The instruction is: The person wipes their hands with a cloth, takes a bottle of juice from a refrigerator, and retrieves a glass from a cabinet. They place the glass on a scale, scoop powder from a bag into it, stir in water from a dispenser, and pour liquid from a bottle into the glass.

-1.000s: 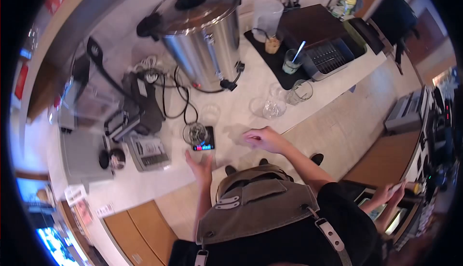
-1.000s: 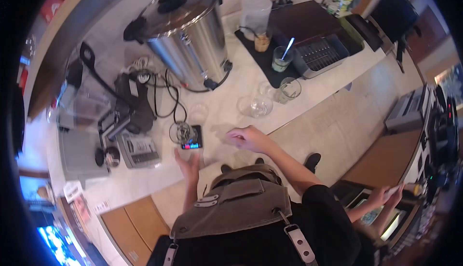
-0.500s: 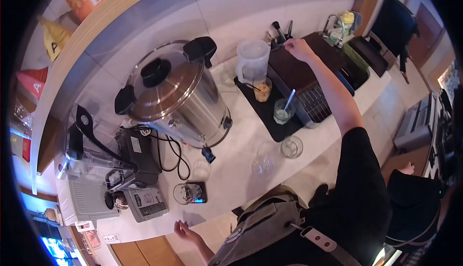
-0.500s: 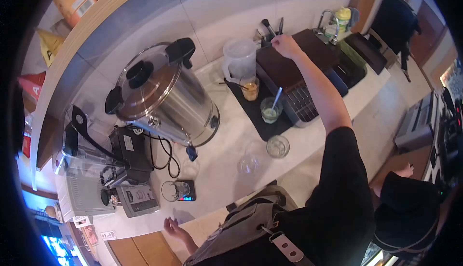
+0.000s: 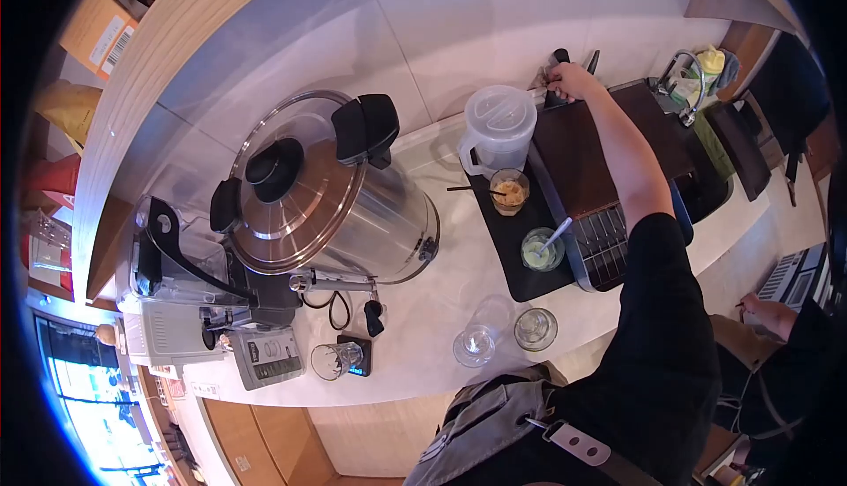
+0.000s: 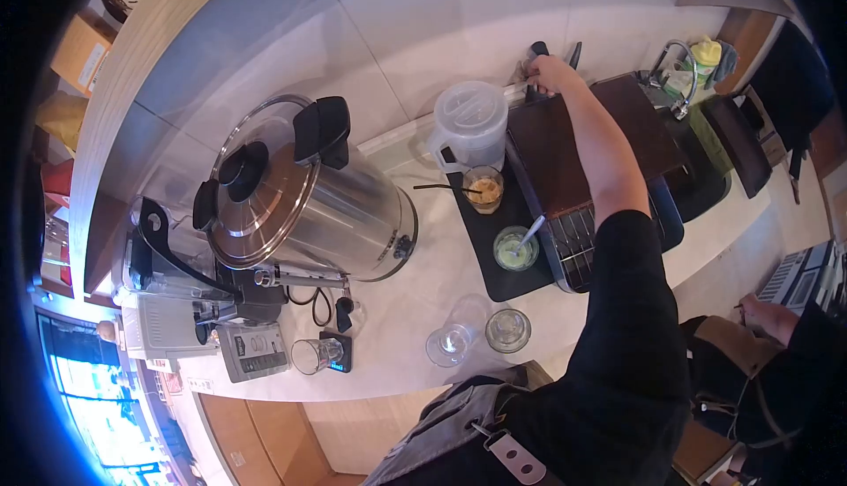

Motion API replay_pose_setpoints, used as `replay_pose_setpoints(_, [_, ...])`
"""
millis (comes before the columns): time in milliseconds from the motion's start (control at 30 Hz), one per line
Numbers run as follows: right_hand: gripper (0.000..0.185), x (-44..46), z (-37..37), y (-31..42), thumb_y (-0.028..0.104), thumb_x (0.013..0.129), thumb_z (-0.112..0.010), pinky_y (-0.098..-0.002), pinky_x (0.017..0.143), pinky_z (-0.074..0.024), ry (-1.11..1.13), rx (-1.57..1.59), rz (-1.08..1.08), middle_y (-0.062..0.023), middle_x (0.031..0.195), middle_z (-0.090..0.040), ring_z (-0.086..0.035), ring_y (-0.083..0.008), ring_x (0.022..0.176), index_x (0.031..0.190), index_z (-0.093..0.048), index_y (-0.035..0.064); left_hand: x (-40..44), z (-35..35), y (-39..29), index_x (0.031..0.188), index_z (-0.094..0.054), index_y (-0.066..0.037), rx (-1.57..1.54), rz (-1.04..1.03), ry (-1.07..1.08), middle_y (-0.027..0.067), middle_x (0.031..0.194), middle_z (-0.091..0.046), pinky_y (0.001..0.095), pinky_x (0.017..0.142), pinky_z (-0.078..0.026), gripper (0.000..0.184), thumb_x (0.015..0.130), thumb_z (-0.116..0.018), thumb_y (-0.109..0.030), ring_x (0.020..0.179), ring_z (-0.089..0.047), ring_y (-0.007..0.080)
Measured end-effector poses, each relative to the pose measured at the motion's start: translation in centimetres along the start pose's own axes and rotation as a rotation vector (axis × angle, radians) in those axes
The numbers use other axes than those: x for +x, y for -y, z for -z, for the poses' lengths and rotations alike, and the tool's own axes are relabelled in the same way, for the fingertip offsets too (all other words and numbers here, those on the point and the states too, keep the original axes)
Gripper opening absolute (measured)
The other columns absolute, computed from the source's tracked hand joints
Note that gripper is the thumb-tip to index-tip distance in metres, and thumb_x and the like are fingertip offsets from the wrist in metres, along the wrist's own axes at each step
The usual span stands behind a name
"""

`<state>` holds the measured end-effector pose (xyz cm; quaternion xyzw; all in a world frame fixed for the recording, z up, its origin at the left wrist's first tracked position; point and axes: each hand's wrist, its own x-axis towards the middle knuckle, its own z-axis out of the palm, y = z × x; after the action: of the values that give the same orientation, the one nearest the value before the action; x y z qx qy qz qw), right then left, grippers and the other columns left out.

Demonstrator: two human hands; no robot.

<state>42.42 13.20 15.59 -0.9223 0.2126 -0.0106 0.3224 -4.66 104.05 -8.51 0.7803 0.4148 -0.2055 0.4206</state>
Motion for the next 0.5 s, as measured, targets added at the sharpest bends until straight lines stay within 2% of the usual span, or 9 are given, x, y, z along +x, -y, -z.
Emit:
replay_pose_setpoints(133, [0.019, -2.0, 0.8, 0.0, 0.014, 0.094, -0.075, -0.0287, 0.05, -0.0495, -0.123, 0.11, 0.122, -0.0064, 0.072, -0.069, -0.06, -0.0117, 0.054, 0.101, -0.074, -0.0031, 1.3, -0.5, 0.4, 0.119, -0.063, 0.001, 0.048, 0.045, 0.103, 0.0088, 0.1, -0.067, 0.0326, 0.07, -0.055, 0.03, 0.102, -0.062, -0.025, 0.084, -0.064, 0.0164])
replay_pose_setpoints(333, [0.029, -4.7, 1.2, 0.3, 0.022, 0.094, -0.077, -0.0278, 0.053, -0.0481, -0.252, 0.226, 0.185, -0.0049, 0.071, -0.068, -0.059, -0.0101, 0.056, 0.111, -0.076, -0.0012, 4.5, 1.6, -0.6, 0.119, -0.063, 0.001, 0.017, -0.031, 0.118, 0.0082, 0.097, -0.068, 0.0325, 0.068, -0.055, 0.031, 0.101, -0.062, -0.024, 0.083, -0.064, 0.0153])
replay_pose_setpoints(367, [0.031, -4.9, 1.0, 0.2, 0.026, 0.096, -0.075, -0.0271, 0.052, -0.046, -0.284, 0.204, 0.211, -0.0023, 0.069, -0.065, -0.056, -0.0085, 0.056, 0.114, -0.076, 0.0008, 6.0, 2.6, -0.8, 0.119, -0.063, 0.001, -0.021, -0.09, 0.075, 0.0081, 0.096, -0.068, 0.0324, 0.068, -0.054, 0.031, 0.101, -0.062, -0.024, 0.083, -0.064, 0.0152])
replay_pose_setpoints(400, [0.031, -5.0, 0.5, 0.1, 0.028, 0.099, -0.073, -0.0265, 0.053, -0.0437, -0.262, 0.336, 0.187, 0.0009, 0.069, -0.062, -0.052, -0.0071, 0.057, 0.116, -0.077, 0.0026, 7.5, 3.7, -1.3, 0.119, -0.062, 0.001, -0.069, -0.164, 0.013, 0.008, 0.096, -0.068, 0.0324, 0.068, -0.054, 0.031, 0.101, -0.062, -0.024, 0.082, -0.064, 0.015])
replay_pose_setpoints(433, [0.034, -5.2, 1.3, 0.0, 0.032, 0.099, -0.071, -0.032, 0.063, -0.0523, -0.222, 0.078, 0.159, -0.0067, 0.08, -0.072, -0.065, -0.0133, 0.069, 0.12, -0.076, 0.005, 9.3, 4.8, -1.8, 0.12, -0.062, 0.001, -0.142, -0.254, -0.089, 0.0079, 0.095, -0.068, 0.0324, 0.067, -0.054, 0.031, 0.101, -0.062, -0.023, 0.082, -0.063, 0.0148])
replay_pose_setpoints(467, [0.037, -5.2, 1.3, -0.8, 0.036, 0.101, -0.067, -0.0353, 0.069, -0.0523, -0.284, 0.042, 0.277, -0.0086, 0.087, -0.075, -0.065, -0.0158, 0.072, 0.121, -0.075, 0.0051, 10.6, 5.1, -3.5, 0.122, -0.062, 0.003, -0.203, -0.357, -0.265, 0.0085, 0.1, -0.069, 0.031, 0.07, -0.055, 0.032, 0.102, -0.061, -0.023, 0.087, -0.064, 0.015])
replay_pose_setpoints(500, [0.039, -6.7, 2.1, 1.2, 0.038, 0.102, -0.065, -0.037, 0.077, -0.054, -0.333, -0.003, 0.232, -0.0123, 0.096, -0.076, -0.069, -0.0197, 0.081, 0.122, -0.074, 0.0054, 9.2, 6.4, -7.7, 0.12, -0.063, 0.003, -0.343, -0.401, -0.331, 0.0081, 0.099, -0.069, 0.0297, 0.071, -0.055, 0.032, 0.104, -0.062, -0.024, 0.088, -0.065, 0.0153])
